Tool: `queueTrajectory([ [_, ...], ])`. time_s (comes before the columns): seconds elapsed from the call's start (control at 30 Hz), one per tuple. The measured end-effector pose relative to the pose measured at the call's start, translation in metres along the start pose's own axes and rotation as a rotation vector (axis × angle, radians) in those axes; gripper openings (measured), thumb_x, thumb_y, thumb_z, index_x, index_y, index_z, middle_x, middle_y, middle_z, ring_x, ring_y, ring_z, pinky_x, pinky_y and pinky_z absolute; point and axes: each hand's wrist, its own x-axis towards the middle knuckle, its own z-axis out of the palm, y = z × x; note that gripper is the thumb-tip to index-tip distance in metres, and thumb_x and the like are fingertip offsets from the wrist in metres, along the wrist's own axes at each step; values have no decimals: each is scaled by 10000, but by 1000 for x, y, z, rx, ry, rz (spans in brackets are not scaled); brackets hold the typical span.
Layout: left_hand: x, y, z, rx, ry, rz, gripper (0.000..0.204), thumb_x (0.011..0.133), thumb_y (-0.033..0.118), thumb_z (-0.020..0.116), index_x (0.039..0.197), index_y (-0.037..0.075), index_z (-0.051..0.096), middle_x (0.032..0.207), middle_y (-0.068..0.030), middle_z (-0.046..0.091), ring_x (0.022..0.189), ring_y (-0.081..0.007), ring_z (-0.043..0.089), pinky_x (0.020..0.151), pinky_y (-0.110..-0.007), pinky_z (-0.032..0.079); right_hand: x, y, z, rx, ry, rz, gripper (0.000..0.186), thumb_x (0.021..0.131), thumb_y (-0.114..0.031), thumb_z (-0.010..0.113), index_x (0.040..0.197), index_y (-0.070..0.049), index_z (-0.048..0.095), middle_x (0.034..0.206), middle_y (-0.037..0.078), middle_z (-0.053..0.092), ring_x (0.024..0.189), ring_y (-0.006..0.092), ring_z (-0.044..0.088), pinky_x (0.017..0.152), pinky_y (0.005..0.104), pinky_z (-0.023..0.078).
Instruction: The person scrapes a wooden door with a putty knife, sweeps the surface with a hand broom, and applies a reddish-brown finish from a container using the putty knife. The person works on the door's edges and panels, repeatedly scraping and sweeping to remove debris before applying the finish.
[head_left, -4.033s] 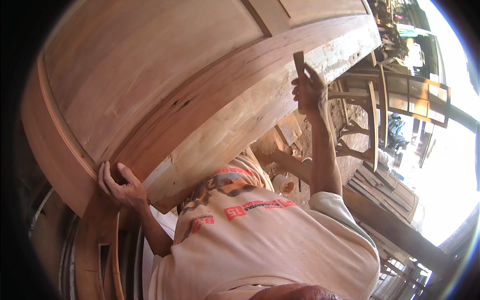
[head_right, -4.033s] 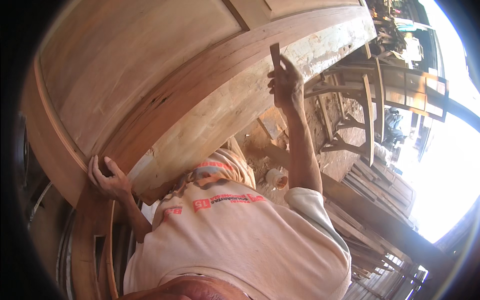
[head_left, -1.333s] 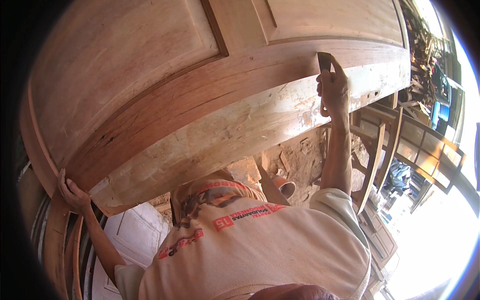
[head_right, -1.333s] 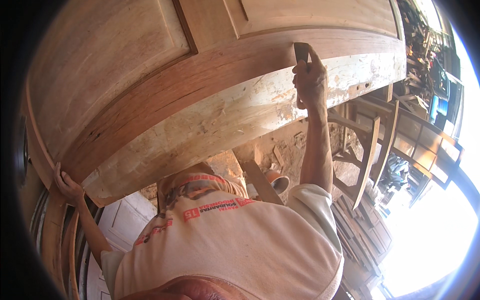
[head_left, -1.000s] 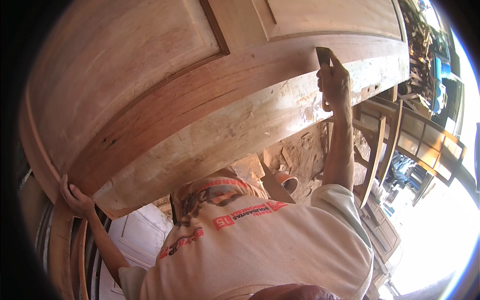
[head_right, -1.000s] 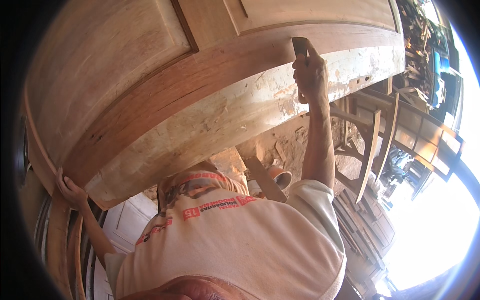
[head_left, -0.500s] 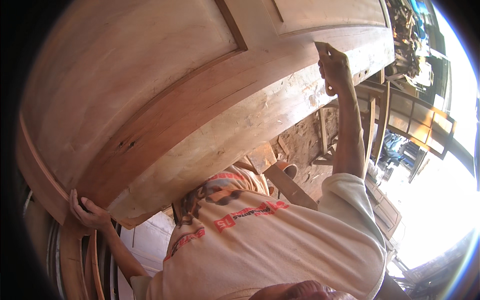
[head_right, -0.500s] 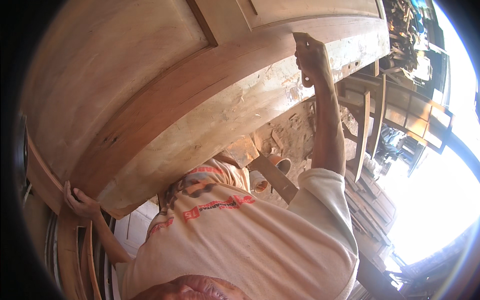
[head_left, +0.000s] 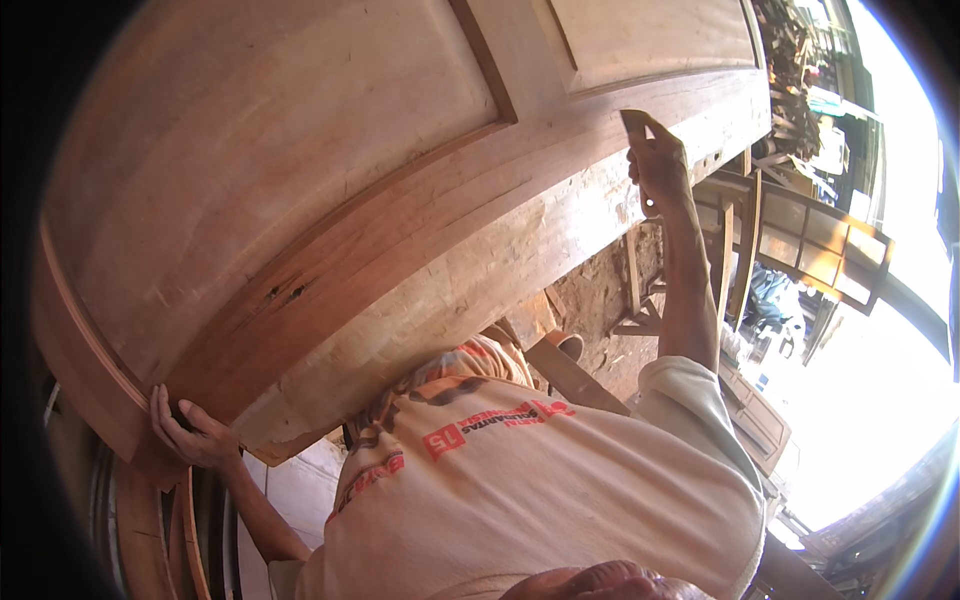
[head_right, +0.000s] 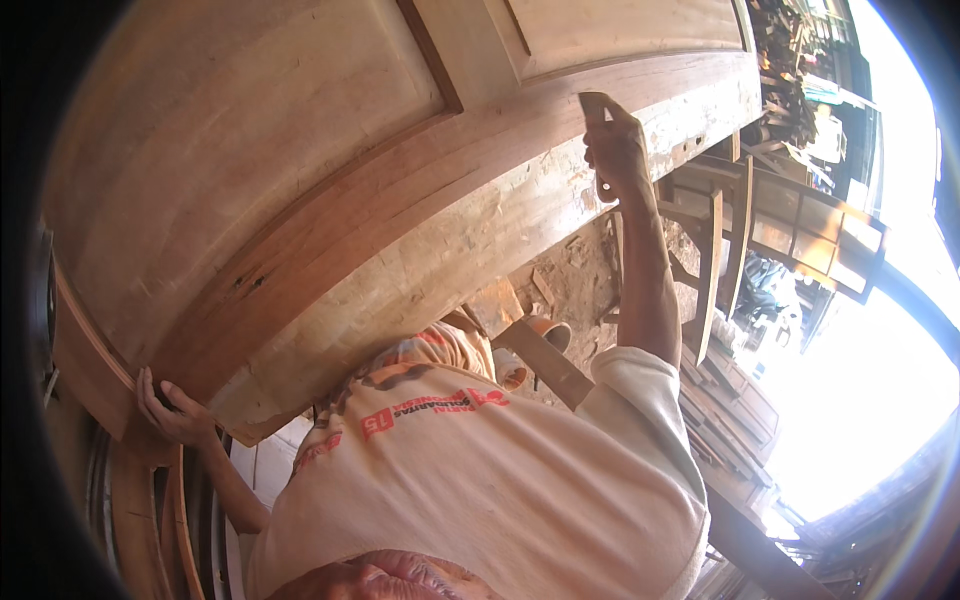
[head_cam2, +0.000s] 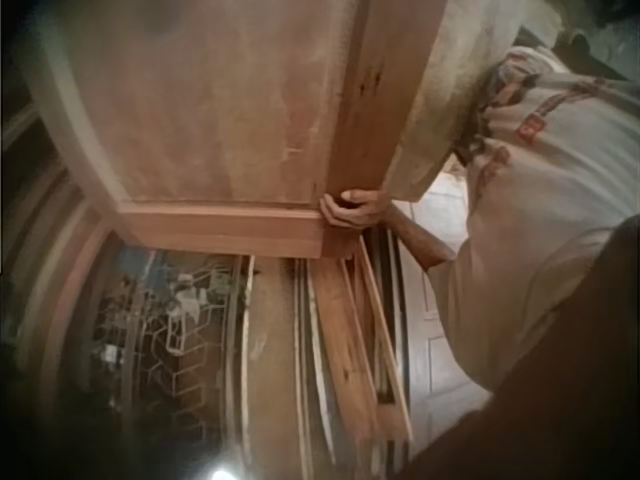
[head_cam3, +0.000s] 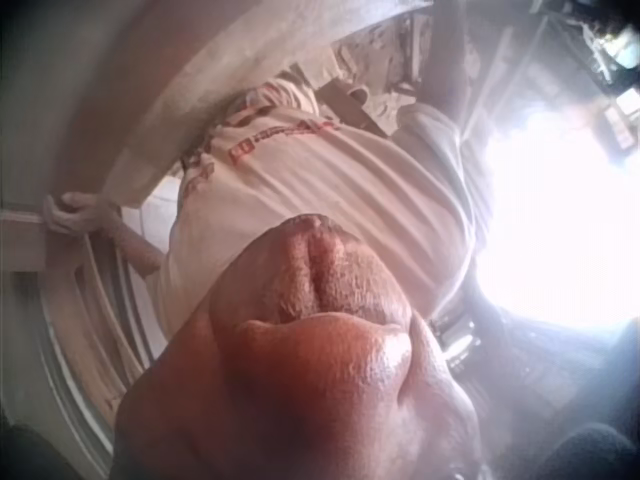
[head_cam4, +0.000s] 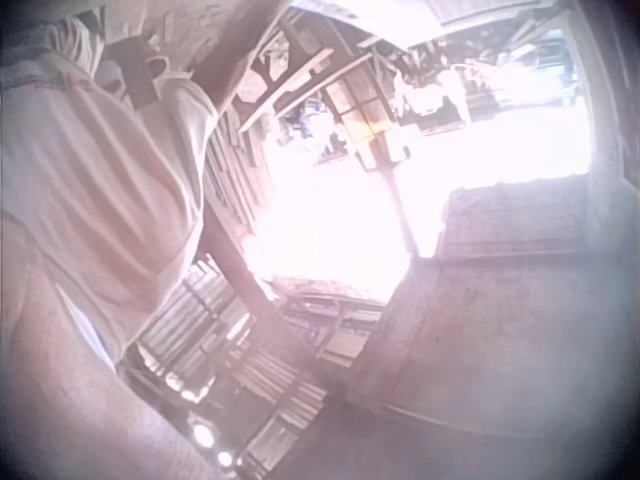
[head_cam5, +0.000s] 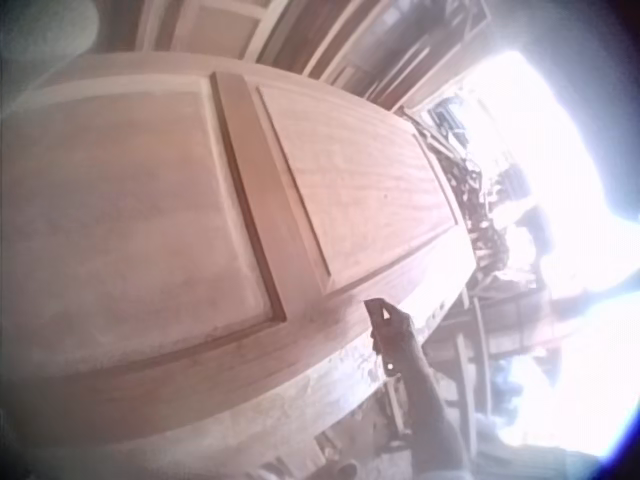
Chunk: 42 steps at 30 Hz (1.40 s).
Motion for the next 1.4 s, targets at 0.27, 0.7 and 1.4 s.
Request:
queueTrajectory([
  [0.27, 5, 8, -1, 11, 0, 17, 362, 1069, 209, 484, 1278, -43, 640, 1289, -199, 639, 1226, -365, 599, 1050, -504, 475, 20, 44, 7, 76, 81, 3, 427, 1011, -121, 537, 1425, -22, 567, 686, 56, 620, 529, 117, 583, 472, 296, 479],
  [0.7, 3, 8, 1, 0, -12, 0, 358, 1068, 190, 482, 1284, -56, 625, 1284, -206, 627, 1222, -368, 593, 1053, -505, 465, 29, 42, 1, 4, 25, -51, 479, 1027, -149, 555, 1480, 2, 520, 639, 24, 569, 486, 91, 520, 431, 275, 429],
  [1.4, 0, 3, 5, 13, -4, -51, 338, 1053, 202, 530, 1271, -27, 650, 1286, -184, 647, 1255, -355, 581, 1070, -504, 461, 22, 23, 1, 43, -33, 72, 372, 1030, -176, 602, 1364, -13, 630, 658, -7, 573, 522, 63, 509, 467, 257, 432],
])
